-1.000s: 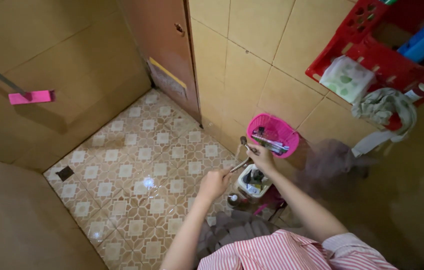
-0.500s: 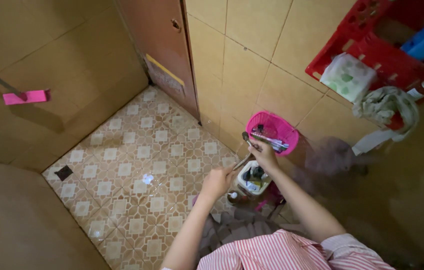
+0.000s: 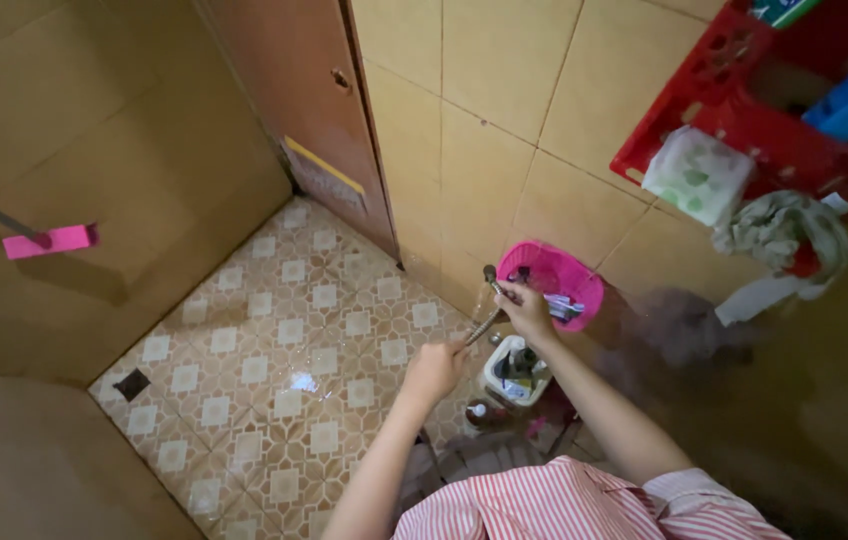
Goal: Attempting to screw a flexible shower hose onto a wall-mounted water outlet in a bathroom
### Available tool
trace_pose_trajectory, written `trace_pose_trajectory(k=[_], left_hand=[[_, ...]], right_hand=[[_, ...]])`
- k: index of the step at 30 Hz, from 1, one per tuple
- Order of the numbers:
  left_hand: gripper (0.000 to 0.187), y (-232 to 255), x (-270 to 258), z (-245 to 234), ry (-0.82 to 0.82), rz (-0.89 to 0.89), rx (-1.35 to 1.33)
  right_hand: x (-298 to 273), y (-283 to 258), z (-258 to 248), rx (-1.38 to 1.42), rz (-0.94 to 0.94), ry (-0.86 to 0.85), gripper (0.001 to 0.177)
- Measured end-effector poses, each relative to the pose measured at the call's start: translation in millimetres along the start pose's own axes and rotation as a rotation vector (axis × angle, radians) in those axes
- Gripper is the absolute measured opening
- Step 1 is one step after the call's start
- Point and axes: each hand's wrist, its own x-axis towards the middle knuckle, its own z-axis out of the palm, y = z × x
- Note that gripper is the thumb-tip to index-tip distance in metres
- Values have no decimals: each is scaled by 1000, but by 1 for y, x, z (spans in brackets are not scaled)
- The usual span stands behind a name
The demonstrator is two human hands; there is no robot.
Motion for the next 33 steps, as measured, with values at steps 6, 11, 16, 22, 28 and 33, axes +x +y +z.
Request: trace_pose_trajectory(k=[6, 11, 16, 22, 28, 33], left_hand=[[24, 6, 5, -29, 13, 15, -51], [22, -21, 18, -19, 26, 48, -90], [23, -49, 35, -11, 45, 67, -123], [26, -75, 51, -10, 139, 85, -83], [23, -94, 64, -8, 258, 33, -135], [26, -103, 65, -18, 265, -78, -164]], right_hand=[[14, -12, 17, 38, 42, 6, 34], [21, -17, 26, 59, 46, -40, 34], [28, -26, 43, 202, 98, -59, 36], [47, -28, 63, 290, 139, -72, 37], [61, -48, 79, 267, 122, -94, 36], [67, -59, 100, 372, 165, -158, 37]])
